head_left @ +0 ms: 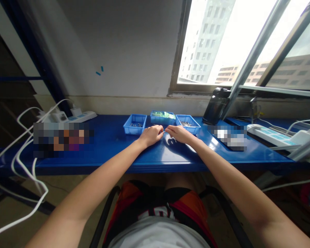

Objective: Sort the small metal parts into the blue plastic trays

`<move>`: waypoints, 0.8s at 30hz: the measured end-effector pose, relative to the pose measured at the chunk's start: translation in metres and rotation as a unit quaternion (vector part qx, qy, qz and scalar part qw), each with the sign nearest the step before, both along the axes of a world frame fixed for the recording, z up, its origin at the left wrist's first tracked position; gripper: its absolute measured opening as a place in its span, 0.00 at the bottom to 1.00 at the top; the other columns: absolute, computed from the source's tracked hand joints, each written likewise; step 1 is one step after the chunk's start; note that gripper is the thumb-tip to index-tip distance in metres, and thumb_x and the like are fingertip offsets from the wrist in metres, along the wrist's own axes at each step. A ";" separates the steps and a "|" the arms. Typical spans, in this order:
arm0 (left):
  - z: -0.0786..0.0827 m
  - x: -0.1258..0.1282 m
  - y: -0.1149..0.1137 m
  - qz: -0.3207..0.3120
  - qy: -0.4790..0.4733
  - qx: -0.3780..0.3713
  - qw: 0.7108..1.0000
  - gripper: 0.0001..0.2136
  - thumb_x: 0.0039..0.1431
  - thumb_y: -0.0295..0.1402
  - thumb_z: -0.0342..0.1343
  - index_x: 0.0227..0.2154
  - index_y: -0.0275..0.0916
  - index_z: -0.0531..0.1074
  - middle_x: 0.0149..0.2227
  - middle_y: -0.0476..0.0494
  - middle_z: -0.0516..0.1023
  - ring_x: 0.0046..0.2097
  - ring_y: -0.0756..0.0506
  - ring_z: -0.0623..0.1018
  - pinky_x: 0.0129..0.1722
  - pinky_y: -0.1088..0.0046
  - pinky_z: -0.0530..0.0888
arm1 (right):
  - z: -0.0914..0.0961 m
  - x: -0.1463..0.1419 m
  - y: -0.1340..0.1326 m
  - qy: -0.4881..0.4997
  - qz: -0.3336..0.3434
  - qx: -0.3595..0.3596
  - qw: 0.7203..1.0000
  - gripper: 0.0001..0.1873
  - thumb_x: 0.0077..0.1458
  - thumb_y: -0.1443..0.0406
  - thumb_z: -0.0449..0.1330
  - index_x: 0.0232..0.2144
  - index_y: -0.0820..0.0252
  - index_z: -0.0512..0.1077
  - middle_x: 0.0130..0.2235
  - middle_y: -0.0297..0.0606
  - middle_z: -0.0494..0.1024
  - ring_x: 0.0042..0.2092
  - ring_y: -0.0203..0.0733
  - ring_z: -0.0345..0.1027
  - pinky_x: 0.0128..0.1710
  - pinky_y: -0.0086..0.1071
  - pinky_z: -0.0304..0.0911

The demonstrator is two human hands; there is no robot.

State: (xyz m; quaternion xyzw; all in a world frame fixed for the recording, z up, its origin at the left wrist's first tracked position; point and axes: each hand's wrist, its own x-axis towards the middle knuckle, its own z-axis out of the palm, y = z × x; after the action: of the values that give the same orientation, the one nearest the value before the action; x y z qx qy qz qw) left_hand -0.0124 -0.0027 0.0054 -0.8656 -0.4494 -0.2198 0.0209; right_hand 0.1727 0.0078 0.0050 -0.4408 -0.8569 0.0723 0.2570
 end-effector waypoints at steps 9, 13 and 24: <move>-0.005 -0.001 0.006 0.013 -0.003 0.000 1.000 0.11 0.59 0.39 0.45 0.34 0.41 0.68 0.35 0.45 0.74 0.37 0.44 0.75 0.32 0.72 0.68 | -0.004 0.003 0.004 -0.013 -0.004 -0.012 1.000 0.13 0.57 0.61 0.48 0.32 0.60 0.71 0.22 0.32 0.73 0.23 0.31 0.63 0.27 0.24 0.55; -0.007 -0.002 0.008 0.042 0.002 -0.010 0.999 0.10 0.58 0.39 0.45 0.34 0.41 0.69 0.35 0.44 0.75 0.36 0.43 0.75 0.32 0.70 0.68 | -0.004 0.005 0.007 -0.029 -0.034 -0.010 0.999 0.10 0.55 0.62 0.51 0.33 0.60 0.71 0.22 0.32 0.73 0.24 0.31 0.63 0.26 0.24 0.54; -0.003 -0.001 0.005 0.042 0.032 -0.013 0.999 0.07 0.58 0.35 0.47 0.35 0.42 0.67 0.38 0.46 0.75 0.38 0.44 0.75 0.34 0.72 0.69 | -0.006 0.005 0.008 -0.066 -0.049 -0.011 0.997 0.05 0.51 0.65 0.56 0.32 0.59 0.69 0.23 0.30 0.72 0.25 0.31 0.63 0.26 0.22 0.53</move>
State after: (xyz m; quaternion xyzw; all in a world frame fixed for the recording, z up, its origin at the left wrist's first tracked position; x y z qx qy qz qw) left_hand -0.0130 0.0023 0.0022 -0.8527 -0.4875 -0.1848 0.0329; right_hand 0.1774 0.0161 -0.0015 -0.4893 -0.8484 0.0398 0.1980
